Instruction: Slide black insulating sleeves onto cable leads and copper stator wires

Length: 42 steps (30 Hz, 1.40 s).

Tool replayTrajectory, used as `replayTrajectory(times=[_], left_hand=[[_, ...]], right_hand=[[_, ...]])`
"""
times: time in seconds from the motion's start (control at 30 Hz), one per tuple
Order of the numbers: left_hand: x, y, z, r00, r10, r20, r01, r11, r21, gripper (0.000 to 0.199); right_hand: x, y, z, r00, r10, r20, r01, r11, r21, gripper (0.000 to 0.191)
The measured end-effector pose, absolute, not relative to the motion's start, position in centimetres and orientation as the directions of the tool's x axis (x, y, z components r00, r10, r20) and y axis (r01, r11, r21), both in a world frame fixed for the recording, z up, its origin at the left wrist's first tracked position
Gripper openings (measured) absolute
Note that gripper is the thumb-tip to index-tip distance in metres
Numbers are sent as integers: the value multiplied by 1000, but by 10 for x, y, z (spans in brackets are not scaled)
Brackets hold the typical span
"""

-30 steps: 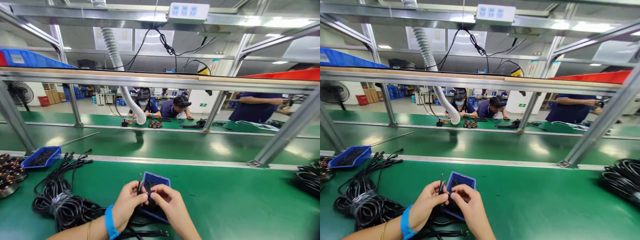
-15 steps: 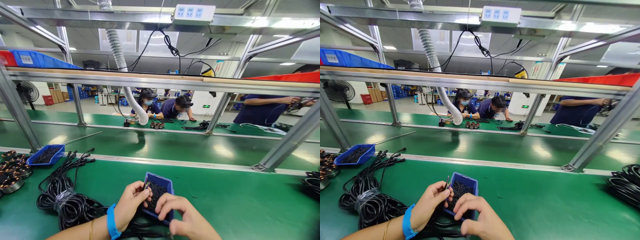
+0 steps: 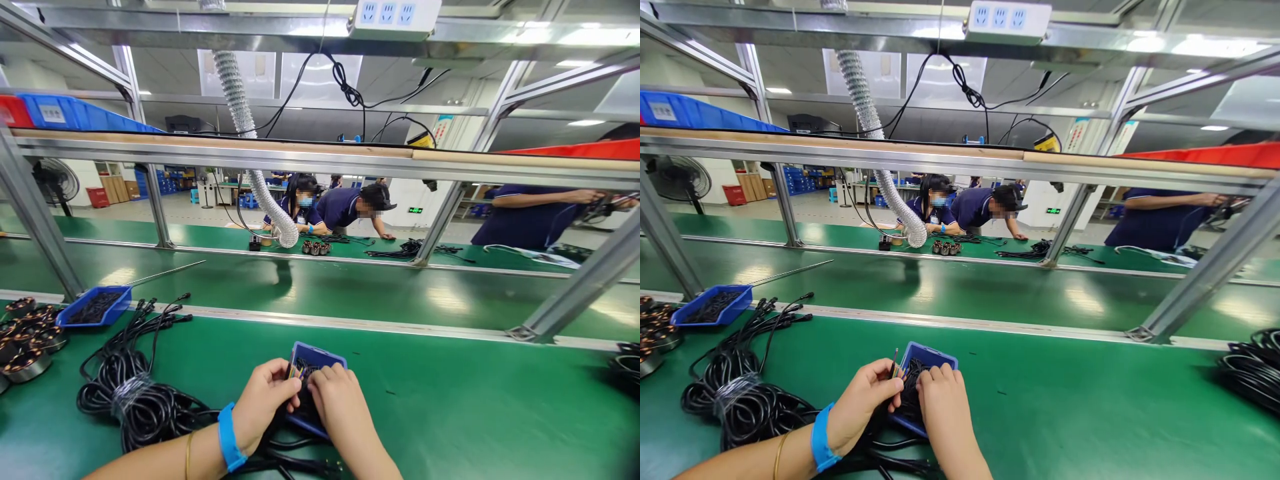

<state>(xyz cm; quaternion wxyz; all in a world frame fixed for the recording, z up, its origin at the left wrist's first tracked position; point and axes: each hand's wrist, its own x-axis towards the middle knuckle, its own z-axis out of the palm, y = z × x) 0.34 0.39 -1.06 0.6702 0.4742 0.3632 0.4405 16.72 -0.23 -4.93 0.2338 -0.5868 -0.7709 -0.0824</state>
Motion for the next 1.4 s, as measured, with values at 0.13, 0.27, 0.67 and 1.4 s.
replayTrajectory(times=[0.13, 0.27, 0.67, 1.4], left_hand=[[3, 5, -13, 343, 936, -76, -240, 165, 957, 36], [4, 5, -14, 369, 926, -74, -195, 155, 969, 33], [4, 1, -7, 401, 910, -107, -103, 160, 982, 28], [3, 1, -11, 404, 910, -90, -78, 132, 988, 26]], right_hand=[[175, -10, -41, -172, 837, 519, 866, 380, -326, 24], [173, -16, -34, -170, 771, 614, 714, 526, -462, 23], [188, -21, -23, -182, 688, 703, 711, 586, -389, 15], [183, -25, -26, -77, 774, 629, 659, 512, -551, 17]])
